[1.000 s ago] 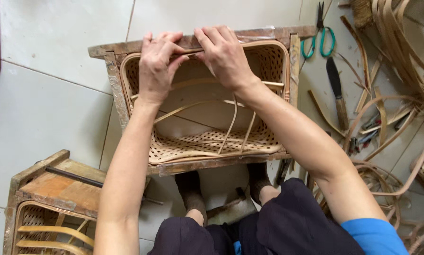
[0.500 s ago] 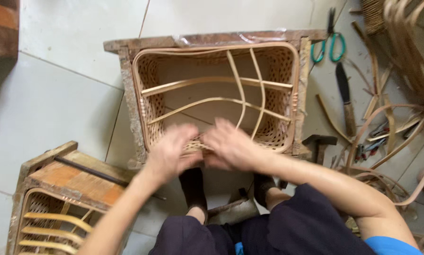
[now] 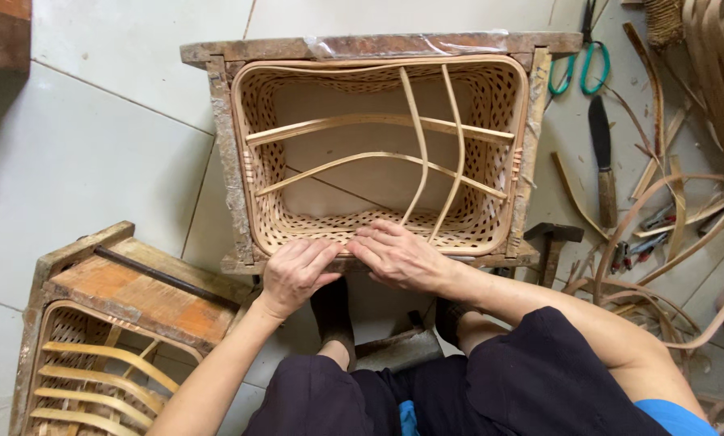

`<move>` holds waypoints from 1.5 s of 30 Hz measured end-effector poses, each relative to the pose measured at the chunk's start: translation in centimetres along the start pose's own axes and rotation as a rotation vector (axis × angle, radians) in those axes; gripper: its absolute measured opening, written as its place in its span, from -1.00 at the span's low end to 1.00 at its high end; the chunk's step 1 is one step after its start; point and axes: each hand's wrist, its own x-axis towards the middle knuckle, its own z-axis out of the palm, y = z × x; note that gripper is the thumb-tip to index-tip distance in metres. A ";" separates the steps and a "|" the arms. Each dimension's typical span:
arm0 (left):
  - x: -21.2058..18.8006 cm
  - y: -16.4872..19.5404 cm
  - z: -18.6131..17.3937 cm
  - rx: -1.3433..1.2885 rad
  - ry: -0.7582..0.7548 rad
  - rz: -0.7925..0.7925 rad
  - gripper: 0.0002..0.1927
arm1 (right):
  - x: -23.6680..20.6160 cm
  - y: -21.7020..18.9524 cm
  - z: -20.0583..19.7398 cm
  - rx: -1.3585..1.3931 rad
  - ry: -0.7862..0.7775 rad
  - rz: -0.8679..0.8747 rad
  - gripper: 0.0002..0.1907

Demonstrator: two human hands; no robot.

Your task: The person sits on the floor and fits a woven bamboo panel inside a rectangular basket frame, pressing and tucking its edges along the rim. They then place thin bamboo strips across the basket opening, weaving and positioning them one by one and tapping them tight with a wooden mallet.

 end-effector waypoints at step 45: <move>2.6 7.5 2.4 -0.114 0.105 -0.153 -0.48 | 6.6 9.3 -8.6 0.918 0.849 0.730 -0.69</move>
